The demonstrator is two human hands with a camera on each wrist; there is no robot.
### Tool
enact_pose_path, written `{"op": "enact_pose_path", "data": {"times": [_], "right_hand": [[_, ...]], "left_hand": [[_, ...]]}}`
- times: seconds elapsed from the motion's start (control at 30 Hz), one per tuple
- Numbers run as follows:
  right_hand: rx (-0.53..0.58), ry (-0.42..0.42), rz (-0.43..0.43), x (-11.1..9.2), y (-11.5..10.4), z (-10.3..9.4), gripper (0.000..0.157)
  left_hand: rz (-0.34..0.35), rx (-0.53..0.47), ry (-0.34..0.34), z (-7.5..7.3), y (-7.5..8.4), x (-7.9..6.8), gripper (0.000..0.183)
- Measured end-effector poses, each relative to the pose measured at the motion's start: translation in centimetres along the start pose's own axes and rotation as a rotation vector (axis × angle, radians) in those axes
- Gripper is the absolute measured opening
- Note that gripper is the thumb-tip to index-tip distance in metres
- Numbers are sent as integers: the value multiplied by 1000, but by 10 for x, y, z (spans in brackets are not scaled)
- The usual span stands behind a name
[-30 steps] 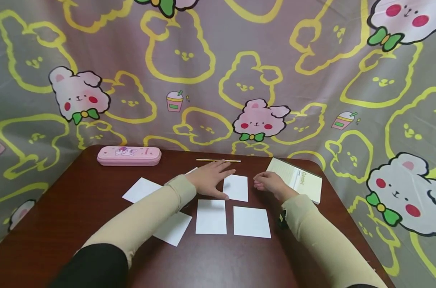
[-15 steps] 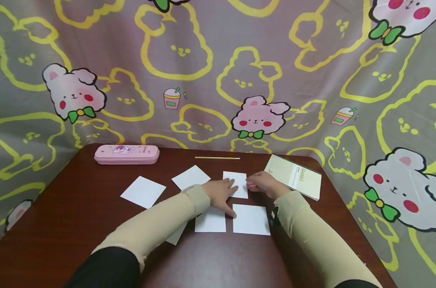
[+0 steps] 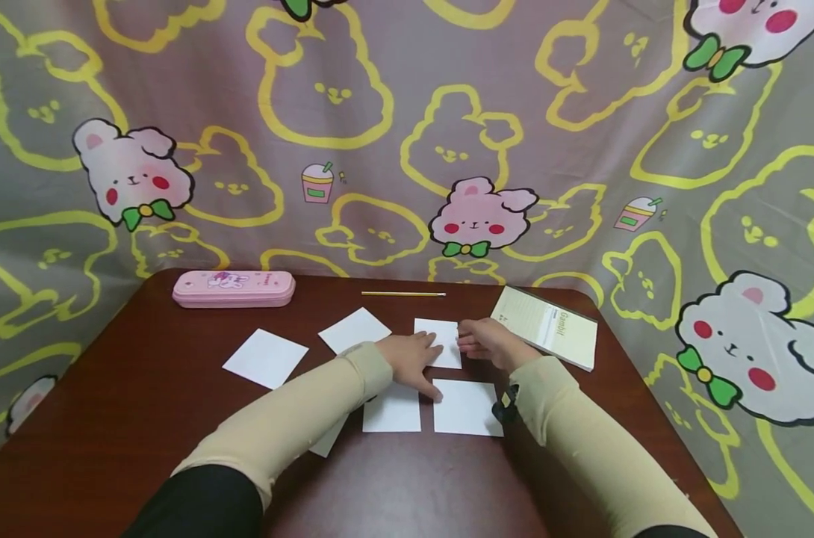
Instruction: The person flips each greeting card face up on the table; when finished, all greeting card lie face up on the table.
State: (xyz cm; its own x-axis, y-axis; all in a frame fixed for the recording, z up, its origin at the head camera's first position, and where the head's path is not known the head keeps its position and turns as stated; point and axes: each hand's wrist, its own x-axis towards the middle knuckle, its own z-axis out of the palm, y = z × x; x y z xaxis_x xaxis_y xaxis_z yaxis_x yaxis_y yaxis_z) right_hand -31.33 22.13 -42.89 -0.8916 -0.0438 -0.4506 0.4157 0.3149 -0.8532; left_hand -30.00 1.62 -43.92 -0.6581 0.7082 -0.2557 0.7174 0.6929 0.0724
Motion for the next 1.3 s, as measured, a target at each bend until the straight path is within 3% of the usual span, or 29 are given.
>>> {"op": "enact_pose_path", "data": {"times": [0.2,0.3,0.5,0.7,0.97,1.07,1.3], "right_hand": [[153,-8,62,1,5,-3,38],[240,-20,43,1,4,-4,41],[298,-14,-48,2,-1,1,42],[324,-73,-109,2,-1,7,39],[391,-85,-185,1,-7,10,40],[413,-70,-214,0,-9,10,39],[363,48,-255,2,-10,10,34]], "left_hand": [[-7,-68,-25,0,-3,-1,94],[-3,-76,-12,0,-5,0,91],[19,-86,100,-4,-7,3,76],[36,-112,184,-5,-11,4,65],[71,-167,279,-9,-22,-5,52],[37,-251,337,-11,-26,-9,48],[-82,-593,469,-22,-34,-17,43]]}}
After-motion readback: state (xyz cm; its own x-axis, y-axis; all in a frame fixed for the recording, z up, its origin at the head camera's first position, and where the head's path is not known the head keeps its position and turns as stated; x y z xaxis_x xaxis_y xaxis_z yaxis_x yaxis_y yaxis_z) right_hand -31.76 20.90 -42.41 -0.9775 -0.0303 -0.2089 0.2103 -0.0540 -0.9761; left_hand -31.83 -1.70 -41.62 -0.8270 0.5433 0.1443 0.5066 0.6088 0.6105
